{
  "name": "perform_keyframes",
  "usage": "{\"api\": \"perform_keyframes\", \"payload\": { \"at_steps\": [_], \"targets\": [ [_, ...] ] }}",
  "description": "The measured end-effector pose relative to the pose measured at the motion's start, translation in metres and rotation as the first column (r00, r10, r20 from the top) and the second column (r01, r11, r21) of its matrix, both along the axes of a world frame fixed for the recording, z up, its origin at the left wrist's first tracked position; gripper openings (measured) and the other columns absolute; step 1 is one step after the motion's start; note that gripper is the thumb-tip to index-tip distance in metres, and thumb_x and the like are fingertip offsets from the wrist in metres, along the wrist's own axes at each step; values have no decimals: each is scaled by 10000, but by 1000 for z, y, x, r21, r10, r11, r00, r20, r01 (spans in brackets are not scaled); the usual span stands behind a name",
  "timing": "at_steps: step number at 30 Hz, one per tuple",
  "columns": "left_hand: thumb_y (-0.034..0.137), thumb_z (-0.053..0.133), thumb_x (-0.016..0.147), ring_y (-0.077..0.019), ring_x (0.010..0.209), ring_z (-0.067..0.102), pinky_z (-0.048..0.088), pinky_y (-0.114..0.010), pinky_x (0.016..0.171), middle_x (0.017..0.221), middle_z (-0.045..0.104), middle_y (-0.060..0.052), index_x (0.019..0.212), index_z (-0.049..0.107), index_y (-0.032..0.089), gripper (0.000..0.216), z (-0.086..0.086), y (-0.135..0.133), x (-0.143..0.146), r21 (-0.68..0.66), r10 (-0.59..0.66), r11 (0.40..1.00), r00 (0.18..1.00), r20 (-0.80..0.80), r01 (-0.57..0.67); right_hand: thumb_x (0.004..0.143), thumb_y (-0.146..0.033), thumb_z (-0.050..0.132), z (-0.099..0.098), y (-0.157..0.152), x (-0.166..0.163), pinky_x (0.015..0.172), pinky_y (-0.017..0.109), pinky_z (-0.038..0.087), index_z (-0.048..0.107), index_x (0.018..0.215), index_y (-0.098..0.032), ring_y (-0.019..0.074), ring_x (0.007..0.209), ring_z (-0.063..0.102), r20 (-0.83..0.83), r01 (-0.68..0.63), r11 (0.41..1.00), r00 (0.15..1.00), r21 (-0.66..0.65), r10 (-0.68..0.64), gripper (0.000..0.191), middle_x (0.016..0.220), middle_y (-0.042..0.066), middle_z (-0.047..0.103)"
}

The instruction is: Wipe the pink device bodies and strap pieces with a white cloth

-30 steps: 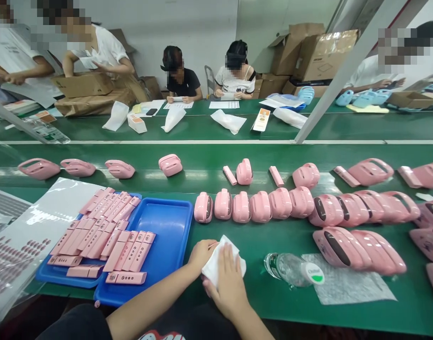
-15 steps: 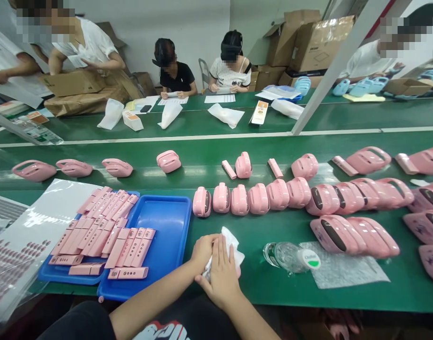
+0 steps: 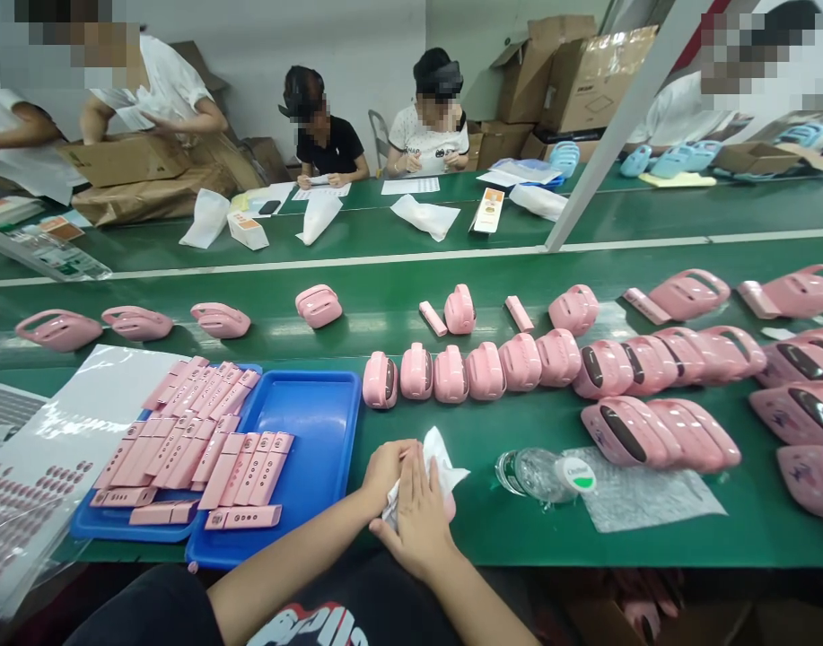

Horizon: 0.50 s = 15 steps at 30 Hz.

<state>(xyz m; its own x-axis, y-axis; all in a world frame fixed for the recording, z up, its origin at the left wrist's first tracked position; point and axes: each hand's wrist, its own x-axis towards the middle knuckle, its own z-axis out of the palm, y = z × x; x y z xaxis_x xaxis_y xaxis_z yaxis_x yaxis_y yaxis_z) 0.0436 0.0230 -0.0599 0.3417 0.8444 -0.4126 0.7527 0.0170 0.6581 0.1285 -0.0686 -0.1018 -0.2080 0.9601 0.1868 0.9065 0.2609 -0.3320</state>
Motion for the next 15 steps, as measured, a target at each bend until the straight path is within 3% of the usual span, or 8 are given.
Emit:
{"api": "perform_keyframes", "payload": {
  "at_steps": [3, 7, 12, 15],
  "targets": [
    [409, 418, 911, -130, 674, 570, 445, -288, 654, 726, 624, 0, 800, 618, 152, 344, -5, 1, -5, 3, 5, 1000, 1000, 29, -5, 878, -596, 254, -9, -15, 15, 1045, 607, 244, -153, 1403, -13, 372, 1368, 27, -29, 45, 998, 999, -41, -46, 884, 1494, 217, -58],
    [414, 427, 911, -126, 644, 568, 464, -295, 643, 678, 598, 12, 777, 610, 144, 353, -12, 2, -8, -16, 37, 999, 999, 32, -37, 927, -454, 243, -16, -34, 28, 999, 613, 308, -177, 1394, -13, 389, 1359, -10, -72, 173, 979, 981, -106, -181, 768, 1474, 228, -152],
    [424, 445, 901, -138, 710, 585, 470, -324, 712, 736, 622, -2, 792, 613, 150, 340, -9, 3, -4, -21, 45, 999, 998, 52, -44, 832, -535, 493, -4, -19, 23, 1094, 583, 123, -70, 1446, -203, 336, 1376, 45, -144, -12, 990, 990, -139, -8, 897, 1516, 101, 90],
    [435, 467, 887, -146, 739, 591, 465, -338, 737, 767, 633, -9, 808, 618, 149, 332, -7, 4, -2, -37, 41, 999, 995, 87, -37, 875, -486, 443, -13, -22, 32, 1080, 560, 211, -105, 1438, -198, 327, 1368, 126, -214, 36, 984, 974, -177, -74, 836, 1508, 142, 111]
  ]
}}
